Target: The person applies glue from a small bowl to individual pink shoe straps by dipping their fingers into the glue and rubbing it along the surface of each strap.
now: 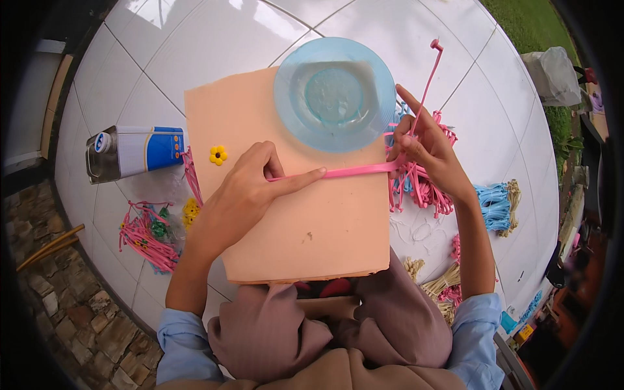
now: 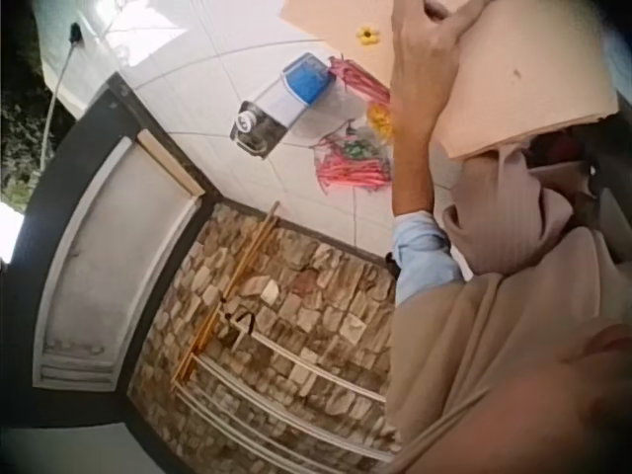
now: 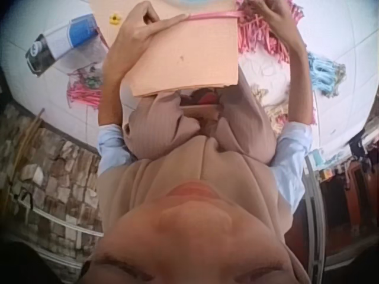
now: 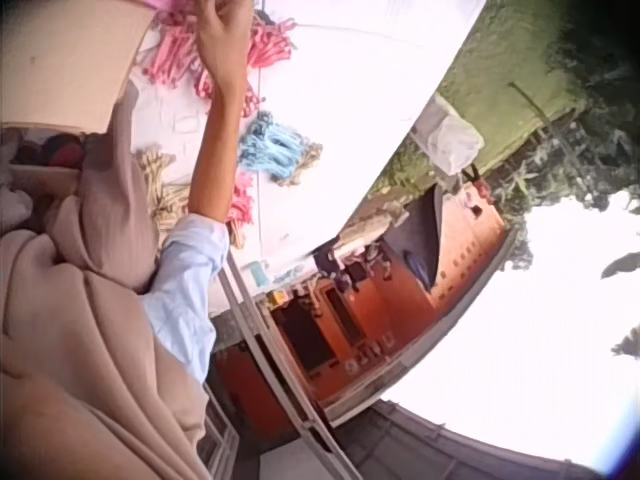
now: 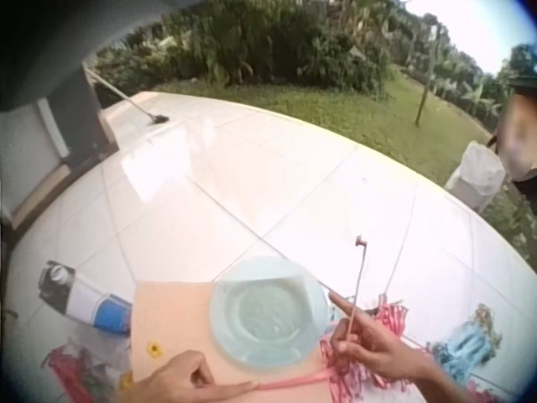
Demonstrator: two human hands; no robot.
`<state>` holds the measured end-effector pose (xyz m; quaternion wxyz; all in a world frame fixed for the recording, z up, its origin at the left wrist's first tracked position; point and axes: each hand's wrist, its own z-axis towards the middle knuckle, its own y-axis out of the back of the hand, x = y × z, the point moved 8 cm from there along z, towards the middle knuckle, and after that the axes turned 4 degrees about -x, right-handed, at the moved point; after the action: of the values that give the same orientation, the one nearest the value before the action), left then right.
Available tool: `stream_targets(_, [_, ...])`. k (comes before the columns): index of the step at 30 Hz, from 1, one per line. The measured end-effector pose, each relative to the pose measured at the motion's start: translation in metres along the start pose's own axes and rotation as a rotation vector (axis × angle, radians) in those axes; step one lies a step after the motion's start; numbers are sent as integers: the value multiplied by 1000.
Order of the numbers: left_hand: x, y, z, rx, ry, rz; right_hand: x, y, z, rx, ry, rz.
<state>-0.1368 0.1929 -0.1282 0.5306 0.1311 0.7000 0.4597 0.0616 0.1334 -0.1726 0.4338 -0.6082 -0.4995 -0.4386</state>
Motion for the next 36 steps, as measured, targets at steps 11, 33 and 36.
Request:
stream_targets(11, [-1,-1,1,25,-33,85,1,3,5,29,22,-41])
stream_targets(33, [1,-4,4,115,-77,66,4,-3,-6,-48,13,-24])
stream_targets(36, [1,-5,3,113,-81,74,5,-4,-5,-85,11,-36])
